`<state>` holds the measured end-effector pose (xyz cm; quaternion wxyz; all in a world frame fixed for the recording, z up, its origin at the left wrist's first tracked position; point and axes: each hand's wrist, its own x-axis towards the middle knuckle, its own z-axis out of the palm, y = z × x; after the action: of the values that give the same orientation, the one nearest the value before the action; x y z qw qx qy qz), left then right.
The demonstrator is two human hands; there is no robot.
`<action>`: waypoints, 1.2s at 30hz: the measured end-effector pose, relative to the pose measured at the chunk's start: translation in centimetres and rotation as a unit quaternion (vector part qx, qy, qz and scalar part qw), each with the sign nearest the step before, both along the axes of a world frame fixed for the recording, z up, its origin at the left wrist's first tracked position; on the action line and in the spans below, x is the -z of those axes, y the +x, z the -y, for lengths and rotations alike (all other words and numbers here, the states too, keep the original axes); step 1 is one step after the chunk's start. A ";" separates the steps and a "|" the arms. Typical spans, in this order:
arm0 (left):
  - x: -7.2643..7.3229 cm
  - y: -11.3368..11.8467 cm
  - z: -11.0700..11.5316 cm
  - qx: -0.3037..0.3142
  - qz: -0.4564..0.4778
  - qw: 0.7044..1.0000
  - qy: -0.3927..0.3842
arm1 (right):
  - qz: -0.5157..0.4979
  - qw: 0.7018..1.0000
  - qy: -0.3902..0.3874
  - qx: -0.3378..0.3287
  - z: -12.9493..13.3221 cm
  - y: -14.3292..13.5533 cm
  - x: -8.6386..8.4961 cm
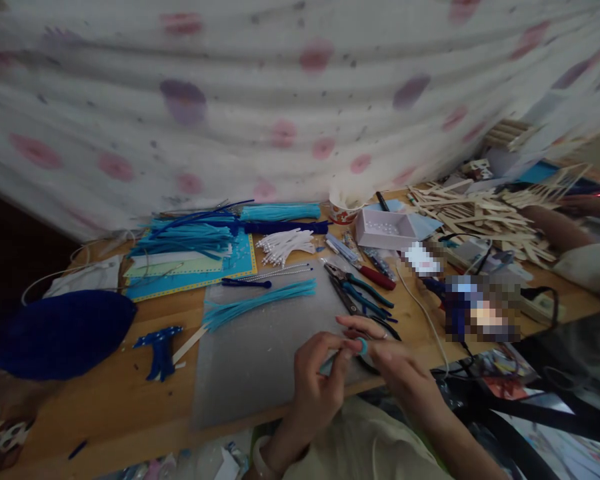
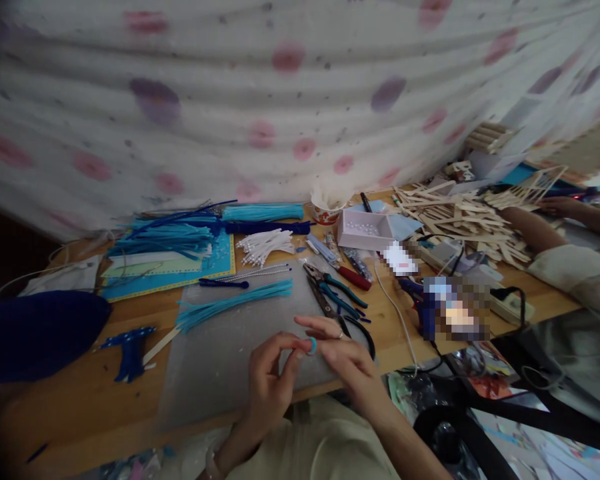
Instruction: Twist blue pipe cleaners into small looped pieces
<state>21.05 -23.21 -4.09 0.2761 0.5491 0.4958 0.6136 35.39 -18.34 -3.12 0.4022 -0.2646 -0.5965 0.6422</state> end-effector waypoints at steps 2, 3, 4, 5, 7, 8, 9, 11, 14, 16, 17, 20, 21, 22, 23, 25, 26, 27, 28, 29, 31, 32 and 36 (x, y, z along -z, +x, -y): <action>0.3 -0.4 -0.5 -0.003 -0.078 0.991 0.111 | -0.069 0.981 -0.177 -0.031 0.3 -0.4 -0.5; 0.5 -0.7 -0.7 -0.010 -0.124 0.978 0.169 | -0.095 0.963 -0.246 -0.050 0.4 -0.6 -0.6; 0.6 -1.0 -0.9 -0.018 -0.173 0.960 0.218 | -0.112 0.947 -0.293 -0.062 0.6 -0.7 -0.7; 0.8 -1.3 -1.0 -0.028 -0.219 0.943 0.249 | -0.120 0.938 -0.319 -0.067 0.7 -0.7 -0.7; 0.9 -1.7 -1.0 -0.050 -0.289 0.917 0.270 | -0.113 0.934 -0.333 -0.055 0.8 -0.5 -0.5; 0.9 -1.9 -0.9 -0.057 -0.313 0.909 0.268 | -0.106 0.935 -0.336 -0.051 0.8 -0.3 -0.3; 1.0 -1.9 -0.7 -0.058 -0.328 0.905 0.264 | -0.099 0.932 -0.344 -0.054 0.8 -0.1 0.0; 1.1 -1.8 -0.4 -0.051 -0.330 0.908 0.255 | -0.100 0.921 -0.369 -0.072 0.9 0.3 0.4; 1.3 -1.2 -0.1 -0.049 -0.286 0.923 0.251 | -0.132 0.917 -0.364 -0.093 0.9 0.4 0.7; 1.3 -0.9 -0.1 -0.050 -0.248 0.934 0.250 | -0.164 0.904 -0.372 -0.129 0.9 0.2 0.4; 1.3 -0.8 -0.1 -0.047 -0.237 0.937 0.251 | -0.180 0.889 -0.391 -0.154 0.9 0.1 0.2; 1.1 -1.0 -0.1 -0.029 -0.235 0.938 0.253 | -0.213 0.862 -0.425 -0.178 1.0 -0.1 -0.1; 1.0 -1.1 -0.2 -0.024 -0.241 0.936 0.257 | -0.211 0.870 -0.414 -0.163 1.0 -0.1 -0.1; 0.9 -1.2 -0.2 -0.018 -0.246 0.934 0.258 | -0.204 0.884 -0.395 -0.145 1.1 -0.1 0.0; 0.8 -1.4 -0.2 -0.014 -0.248 0.933 0.259 | -0.195 0.897 -0.375 -0.127 1.1 -0.1 0.1; 0.8 -1.5 -0.2 -0.007 -0.244 0.934 0.259 | -0.176 0.914 -0.349 -0.108 1.1 -0.1 0.4; 0.8 -1.5 -0.3 -0.005 -0.240 0.936 0.257 | -0.170 0.918 -0.343 -0.104 1.2 -0.1 0.6; 0.8 -1.4 -0.3 -0.004 -0.234 0.938 0.254 | -0.165 0.921 -0.338 -0.100 1.2 -0.1 0.7; 0.8 -1.4 -0.3 -0.001 -0.226 0.941 0.252 | -0.158 0.924 -0.334 -0.097 1.2 -0.1 0.8; 0.8 -1.3 -0.3 0.002 -0.217 0.944 0.248 | -0.151 0.927 -0.329 -0.093 1.1 -0.1 1.0; 0.8 -1.2 -0.2 0.006 -0.199 0.951 0.237 | -0.130 0.936 -0.316 -0.087 0.9 0.0 1.1; 0.8 -1.2 -0.2 0.003 -0.196 0.952 0.233 | -0.117 0.941 -0.307 -0.079 0.7 0.2 1.0; 0.7 -1.7 0.0 -0.033 -0.241 0.940 0.238 | -0.037 0.974 -0.224 -0.002 -0.2 1.1 0.1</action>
<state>19.37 -23.22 -4.83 -0.0108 0.7135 0.4050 0.5717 36.45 -18.15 -3.26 0.3536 -0.3223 -0.4228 0.7696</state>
